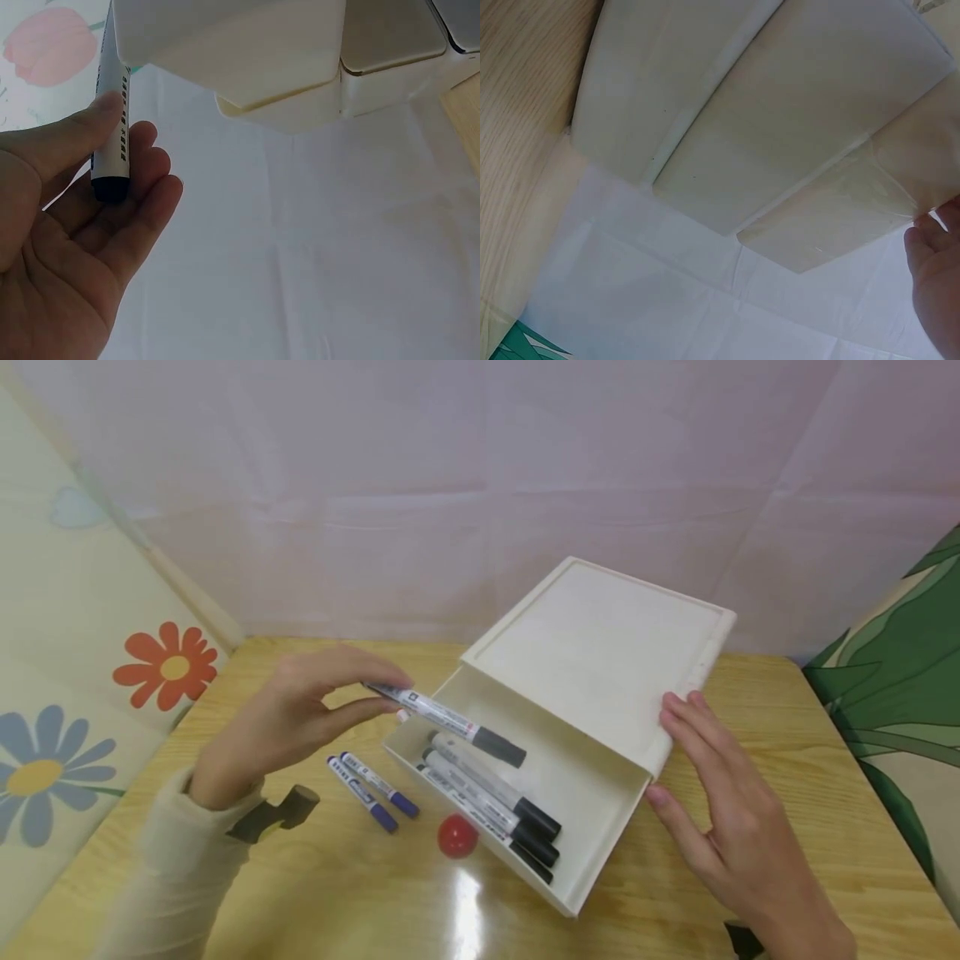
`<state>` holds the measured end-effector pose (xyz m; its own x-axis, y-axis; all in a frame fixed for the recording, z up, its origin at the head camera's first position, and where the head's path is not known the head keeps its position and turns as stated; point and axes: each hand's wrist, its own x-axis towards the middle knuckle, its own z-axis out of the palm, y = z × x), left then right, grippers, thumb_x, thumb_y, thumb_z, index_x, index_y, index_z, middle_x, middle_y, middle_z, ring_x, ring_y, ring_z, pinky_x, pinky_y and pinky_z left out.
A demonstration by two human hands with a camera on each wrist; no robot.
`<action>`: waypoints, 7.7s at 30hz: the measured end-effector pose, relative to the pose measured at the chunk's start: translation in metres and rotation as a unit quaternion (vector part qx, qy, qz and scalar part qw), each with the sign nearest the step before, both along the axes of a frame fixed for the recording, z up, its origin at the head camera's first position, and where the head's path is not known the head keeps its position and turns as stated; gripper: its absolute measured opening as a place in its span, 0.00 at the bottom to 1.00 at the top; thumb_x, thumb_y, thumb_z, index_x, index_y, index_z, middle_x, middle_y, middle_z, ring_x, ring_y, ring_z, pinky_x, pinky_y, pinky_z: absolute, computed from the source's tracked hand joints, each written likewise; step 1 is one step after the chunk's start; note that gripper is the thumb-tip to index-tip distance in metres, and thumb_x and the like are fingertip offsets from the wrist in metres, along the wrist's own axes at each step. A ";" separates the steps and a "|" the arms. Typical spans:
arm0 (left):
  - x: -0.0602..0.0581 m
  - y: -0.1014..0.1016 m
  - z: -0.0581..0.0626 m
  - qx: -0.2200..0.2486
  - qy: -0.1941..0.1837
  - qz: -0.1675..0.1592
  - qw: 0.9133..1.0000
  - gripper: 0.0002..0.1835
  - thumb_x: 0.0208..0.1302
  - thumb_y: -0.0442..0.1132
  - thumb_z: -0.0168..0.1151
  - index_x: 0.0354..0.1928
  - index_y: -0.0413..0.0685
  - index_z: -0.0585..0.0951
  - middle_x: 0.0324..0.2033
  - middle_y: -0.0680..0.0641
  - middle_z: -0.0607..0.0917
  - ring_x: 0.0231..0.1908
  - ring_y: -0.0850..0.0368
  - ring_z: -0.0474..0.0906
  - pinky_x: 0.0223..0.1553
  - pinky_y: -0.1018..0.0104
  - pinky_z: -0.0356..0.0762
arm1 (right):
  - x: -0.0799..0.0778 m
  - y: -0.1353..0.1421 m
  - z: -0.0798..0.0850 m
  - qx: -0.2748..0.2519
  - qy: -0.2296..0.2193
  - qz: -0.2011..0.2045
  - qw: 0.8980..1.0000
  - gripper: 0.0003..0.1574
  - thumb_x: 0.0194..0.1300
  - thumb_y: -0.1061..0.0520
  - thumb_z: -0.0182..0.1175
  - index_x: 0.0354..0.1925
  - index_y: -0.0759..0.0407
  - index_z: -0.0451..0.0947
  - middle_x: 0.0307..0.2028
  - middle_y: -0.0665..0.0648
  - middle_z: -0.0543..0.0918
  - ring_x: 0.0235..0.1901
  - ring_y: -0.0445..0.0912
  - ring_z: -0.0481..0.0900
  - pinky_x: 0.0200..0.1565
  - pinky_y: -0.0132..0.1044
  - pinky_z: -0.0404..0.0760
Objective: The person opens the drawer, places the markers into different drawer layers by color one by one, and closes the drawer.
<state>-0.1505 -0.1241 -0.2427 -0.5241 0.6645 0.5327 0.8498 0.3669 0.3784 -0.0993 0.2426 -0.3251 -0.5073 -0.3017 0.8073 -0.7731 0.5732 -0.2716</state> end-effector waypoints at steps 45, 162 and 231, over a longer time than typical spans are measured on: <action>0.003 0.046 -0.009 -0.149 -0.016 0.008 0.989 0.12 0.58 0.39 0.62 0.45 0.51 0.82 0.42 0.55 0.84 0.42 0.66 0.78 0.46 0.75 0.77 | 0.006 -0.016 0.012 0.009 0.001 -0.006 1.000 0.41 0.67 0.40 0.46 0.54 0.80 0.66 0.59 0.70 0.68 0.67 0.53 0.59 0.69 0.30 0.56; 0.094 0.065 -0.087 0.189 -0.019 0.073 0.979 0.18 0.51 0.34 0.66 0.45 0.42 0.74 0.41 0.49 0.77 0.42 0.62 0.74 0.45 0.76 0.76 | 0.005 -0.008 0.006 0.009 -0.006 -0.009 1.000 0.41 0.67 0.40 0.47 0.55 0.78 0.66 0.59 0.70 0.69 0.66 0.55 0.60 0.69 0.30 0.56; 0.025 0.110 -0.096 0.204 -0.063 0.073 0.974 0.16 0.56 0.37 0.64 0.46 0.43 0.74 0.41 0.48 0.77 0.42 0.63 0.75 0.42 0.76 0.79 | 0.005 -0.011 -0.001 -0.001 0.002 0.006 1.000 0.39 0.67 0.42 0.49 0.55 0.79 0.66 0.59 0.71 0.68 0.65 0.59 0.59 0.69 0.34 0.56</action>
